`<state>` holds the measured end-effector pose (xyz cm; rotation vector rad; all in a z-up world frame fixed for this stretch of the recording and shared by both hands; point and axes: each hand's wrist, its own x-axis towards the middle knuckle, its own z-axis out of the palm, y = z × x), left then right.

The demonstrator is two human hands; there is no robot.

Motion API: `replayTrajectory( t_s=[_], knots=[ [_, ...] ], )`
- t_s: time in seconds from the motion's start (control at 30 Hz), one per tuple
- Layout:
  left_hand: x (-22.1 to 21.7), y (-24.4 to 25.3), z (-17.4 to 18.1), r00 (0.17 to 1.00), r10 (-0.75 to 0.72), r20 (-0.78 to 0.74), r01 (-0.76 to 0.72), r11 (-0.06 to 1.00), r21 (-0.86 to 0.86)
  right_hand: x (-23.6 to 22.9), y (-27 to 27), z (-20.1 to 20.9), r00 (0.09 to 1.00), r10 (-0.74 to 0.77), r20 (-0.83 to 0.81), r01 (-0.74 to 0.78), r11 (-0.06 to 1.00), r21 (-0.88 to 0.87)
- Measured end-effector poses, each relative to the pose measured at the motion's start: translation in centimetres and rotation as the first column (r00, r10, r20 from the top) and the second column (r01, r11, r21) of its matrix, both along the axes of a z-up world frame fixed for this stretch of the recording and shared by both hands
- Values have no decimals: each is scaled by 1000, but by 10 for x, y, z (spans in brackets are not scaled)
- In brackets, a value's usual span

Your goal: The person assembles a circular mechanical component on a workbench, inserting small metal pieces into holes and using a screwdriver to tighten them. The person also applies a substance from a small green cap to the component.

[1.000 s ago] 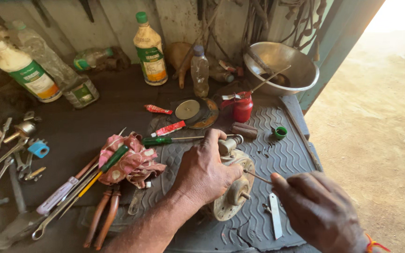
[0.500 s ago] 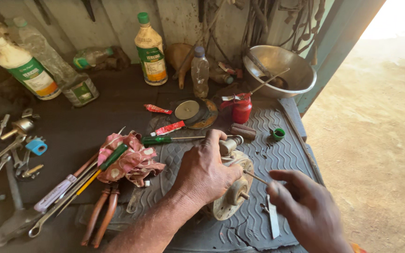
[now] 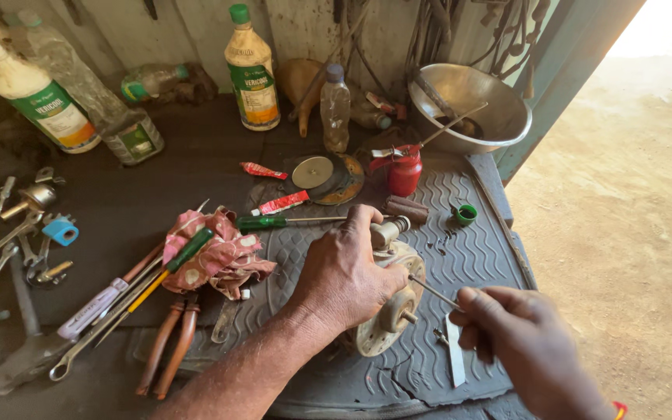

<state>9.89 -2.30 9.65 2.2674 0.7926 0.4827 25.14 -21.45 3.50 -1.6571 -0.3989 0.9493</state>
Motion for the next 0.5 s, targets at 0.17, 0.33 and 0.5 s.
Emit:
replayTrajectory(
  t_s=[0.17,0.33,0.5],
  knots=[
    [0,1,0,1000,4,15,-4,1000,-22,-6,-4,0,989,15,147,-7,999,-54],
    [0,5,-3,1000,9,21,-10,999,35,-31,-8,38,201,-16,979,-103,994,37],
    [2,3,2,999,10,-34,-12,999,-53,-18,-2,46,-202,-1,979,-325,943,-66]
  ],
)
